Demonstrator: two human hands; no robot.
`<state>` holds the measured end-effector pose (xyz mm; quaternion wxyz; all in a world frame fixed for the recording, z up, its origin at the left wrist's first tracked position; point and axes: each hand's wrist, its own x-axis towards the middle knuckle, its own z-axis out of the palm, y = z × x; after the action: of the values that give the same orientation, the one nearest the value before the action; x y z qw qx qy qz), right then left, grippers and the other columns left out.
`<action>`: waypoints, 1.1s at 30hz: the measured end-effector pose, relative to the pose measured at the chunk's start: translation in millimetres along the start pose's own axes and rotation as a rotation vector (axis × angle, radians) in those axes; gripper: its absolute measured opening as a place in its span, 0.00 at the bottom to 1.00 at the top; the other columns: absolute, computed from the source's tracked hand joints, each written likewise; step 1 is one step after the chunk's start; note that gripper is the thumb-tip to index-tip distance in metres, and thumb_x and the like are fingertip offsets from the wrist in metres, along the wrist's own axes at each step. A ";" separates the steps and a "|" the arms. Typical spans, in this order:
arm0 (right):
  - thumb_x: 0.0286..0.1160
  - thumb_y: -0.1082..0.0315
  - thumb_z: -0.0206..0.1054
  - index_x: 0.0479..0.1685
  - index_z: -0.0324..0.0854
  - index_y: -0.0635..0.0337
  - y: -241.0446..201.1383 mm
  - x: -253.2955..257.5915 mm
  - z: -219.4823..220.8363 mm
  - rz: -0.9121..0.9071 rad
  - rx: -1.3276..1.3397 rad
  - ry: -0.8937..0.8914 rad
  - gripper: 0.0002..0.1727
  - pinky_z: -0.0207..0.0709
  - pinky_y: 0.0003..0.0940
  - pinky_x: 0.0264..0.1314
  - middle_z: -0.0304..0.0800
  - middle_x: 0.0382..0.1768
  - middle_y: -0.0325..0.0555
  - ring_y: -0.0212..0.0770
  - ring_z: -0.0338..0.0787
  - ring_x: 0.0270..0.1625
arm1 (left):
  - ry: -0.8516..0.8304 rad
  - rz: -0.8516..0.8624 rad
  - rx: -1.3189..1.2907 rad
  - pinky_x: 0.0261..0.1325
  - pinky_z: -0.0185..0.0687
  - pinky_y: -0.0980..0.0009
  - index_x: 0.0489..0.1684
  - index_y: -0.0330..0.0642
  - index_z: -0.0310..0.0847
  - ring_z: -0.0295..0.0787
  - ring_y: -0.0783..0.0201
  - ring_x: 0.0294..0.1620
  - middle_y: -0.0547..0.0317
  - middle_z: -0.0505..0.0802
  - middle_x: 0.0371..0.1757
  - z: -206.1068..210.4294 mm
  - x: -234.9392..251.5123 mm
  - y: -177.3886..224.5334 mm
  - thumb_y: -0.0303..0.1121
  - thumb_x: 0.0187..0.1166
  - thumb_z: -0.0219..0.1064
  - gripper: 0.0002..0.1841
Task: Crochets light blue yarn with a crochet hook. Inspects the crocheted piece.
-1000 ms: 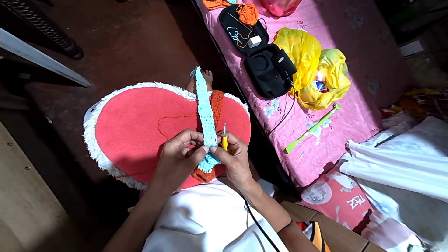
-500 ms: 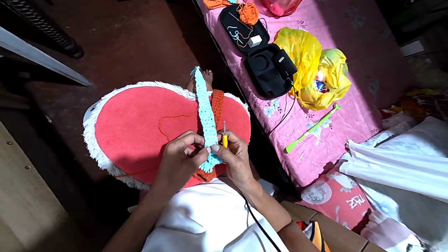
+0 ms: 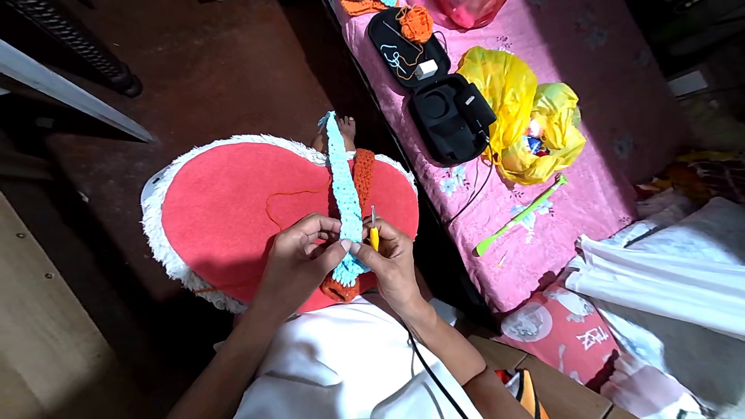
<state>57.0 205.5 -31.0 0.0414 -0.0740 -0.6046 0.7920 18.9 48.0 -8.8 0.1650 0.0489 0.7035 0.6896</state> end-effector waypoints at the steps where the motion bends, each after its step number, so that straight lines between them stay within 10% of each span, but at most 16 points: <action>1: 0.64 0.81 0.69 0.30 0.84 0.65 0.4 -0.1 0.3 -0.007 -0.019 0.002 0.03 0.81 0.19 0.38 0.86 0.36 0.40 0.25 0.85 0.37 | 0.006 0.008 0.000 0.38 0.89 0.80 0.40 0.44 0.87 0.91 0.75 0.36 0.66 0.93 0.40 0.5 0.1 -0.4 0.28 0.70 0.70 0.05; 12: 0.71 0.76 0.64 0.45 0.81 0.63 -1.8 -0.2 -3.2 0.022 0.050 -0.052 0.07 0.81 0.20 0.39 0.87 0.35 0.37 0.24 0.85 0.35 | 0.030 0.032 0.104 0.31 0.84 0.86 0.32 0.45 0.87 0.86 0.82 0.29 0.70 0.91 0.37 3.2 0.4 -1.5 0.26 0.67 0.72 0.02; 33: 0.64 0.82 0.69 0.33 0.85 0.66 0.7 -1.1 1.4 -0.010 0.016 0.029 0.04 0.83 0.20 0.40 0.86 0.35 0.40 0.25 0.86 0.36 | 0.021 0.053 0.062 0.33 0.86 0.83 0.38 0.45 0.86 0.89 0.78 0.32 0.69 0.92 0.37 4.0 -1.5 -3.8 0.28 0.71 0.70 0.04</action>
<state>57.8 203.7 -31.3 0.0546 -0.0823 -0.5980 0.7954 22.1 51.2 -12.2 0.1375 0.0653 0.7246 0.6721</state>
